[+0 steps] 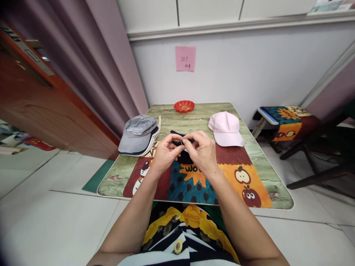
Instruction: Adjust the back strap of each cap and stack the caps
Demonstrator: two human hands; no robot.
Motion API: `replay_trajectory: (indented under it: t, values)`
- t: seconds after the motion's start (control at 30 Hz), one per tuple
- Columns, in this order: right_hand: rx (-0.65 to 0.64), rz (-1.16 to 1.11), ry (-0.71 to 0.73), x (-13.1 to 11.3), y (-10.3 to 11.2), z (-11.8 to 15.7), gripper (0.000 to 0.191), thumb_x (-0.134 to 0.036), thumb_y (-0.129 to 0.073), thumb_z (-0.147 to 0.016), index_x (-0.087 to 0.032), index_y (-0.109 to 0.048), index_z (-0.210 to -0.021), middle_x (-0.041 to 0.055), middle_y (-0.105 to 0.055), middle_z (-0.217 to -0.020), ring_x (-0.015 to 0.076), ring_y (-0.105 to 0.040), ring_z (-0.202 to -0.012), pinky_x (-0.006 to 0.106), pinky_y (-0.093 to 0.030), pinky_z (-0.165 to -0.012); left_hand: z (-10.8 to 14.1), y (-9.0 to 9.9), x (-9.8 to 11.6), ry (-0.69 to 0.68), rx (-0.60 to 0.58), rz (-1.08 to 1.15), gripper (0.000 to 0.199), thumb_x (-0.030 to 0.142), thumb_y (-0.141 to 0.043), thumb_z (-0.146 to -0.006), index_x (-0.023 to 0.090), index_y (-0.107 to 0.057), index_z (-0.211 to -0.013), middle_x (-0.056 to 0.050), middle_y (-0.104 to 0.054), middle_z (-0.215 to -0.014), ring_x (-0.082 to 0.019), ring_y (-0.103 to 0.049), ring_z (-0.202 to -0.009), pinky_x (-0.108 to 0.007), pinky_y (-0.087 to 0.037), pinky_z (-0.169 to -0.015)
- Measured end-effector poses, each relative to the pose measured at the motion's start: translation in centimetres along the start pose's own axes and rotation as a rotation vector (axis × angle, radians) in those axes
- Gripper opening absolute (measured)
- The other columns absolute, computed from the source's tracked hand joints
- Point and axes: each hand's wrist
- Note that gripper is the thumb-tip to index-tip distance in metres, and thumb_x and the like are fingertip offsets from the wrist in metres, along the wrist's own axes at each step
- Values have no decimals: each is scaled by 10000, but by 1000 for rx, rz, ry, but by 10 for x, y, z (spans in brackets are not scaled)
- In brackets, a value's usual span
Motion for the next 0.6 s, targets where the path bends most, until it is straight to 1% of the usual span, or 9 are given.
replay_trajectory:
  t: [0.07,0.2,0.3,0.37,0.47,0.6]
  values:
    - [-2,-1,-6,1,0,-1,138,-306,-643,-888,-218,-747,-868,36,-703,-868,115,-542,-547,276,-460,-586,0,-1,0,-34,33,-36,298,365,-772,-774,199,-684,-1006,-2,-688,-906,-52,-565,-492,-179,-418,-439]
    - [-9,-2,-15,4,-1,-1,176,-303,-602,-896,-218,-756,-883,43,-704,-860,126,-561,-570,282,-475,-599,0,-2,-1,-65,85,-81,266,319,-776,-765,208,-729,-1002,1,-687,-842,-73,-569,-522,-194,-428,-482]
    - [-20,-40,-26,6,-2,-1,204,-307,-572,-902,-220,-756,-917,56,-716,-885,141,-603,-600,285,-496,-595,1,-1,1,-144,130,-171,218,278,-773,-767,212,-737,-972,-12,-689,-915,-68,-561,-540,-201,-443,-518]
    - [-22,-86,-65,7,-3,0,196,-330,-595,-890,-216,-745,-947,58,-728,-883,148,-629,-607,283,-511,-589,2,-1,5,-208,151,-260,187,240,-758,-781,214,-736,-965,-22,-688,-973,-65,-558,-560,-205,-457,-552]
    - [-11,-139,-147,6,-3,0,198,-365,-640,-867,-200,-713,-950,56,-737,-838,158,-660,-608,281,-535,-592,4,-2,12,-284,152,-378,178,191,-712,-820,213,-727,-996,-36,-688,-1025,-68,-553,-573,-218,-473,-596]
    - [7,-170,-218,5,-2,-1,199,-393,-654,-858,-196,-674,-872,41,-709,-765,165,-677,-589,291,-559,-603,5,-3,15,-349,137,-461,186,164,-680,-844,209,-716,-1021,-45,-686,-1053,-72,-539,-569,-239,-488,-641]
Point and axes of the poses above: each hand's wrist, its own z-axis away from the middle knuckle, its own y-axis out of the back of the hand, x = y × z
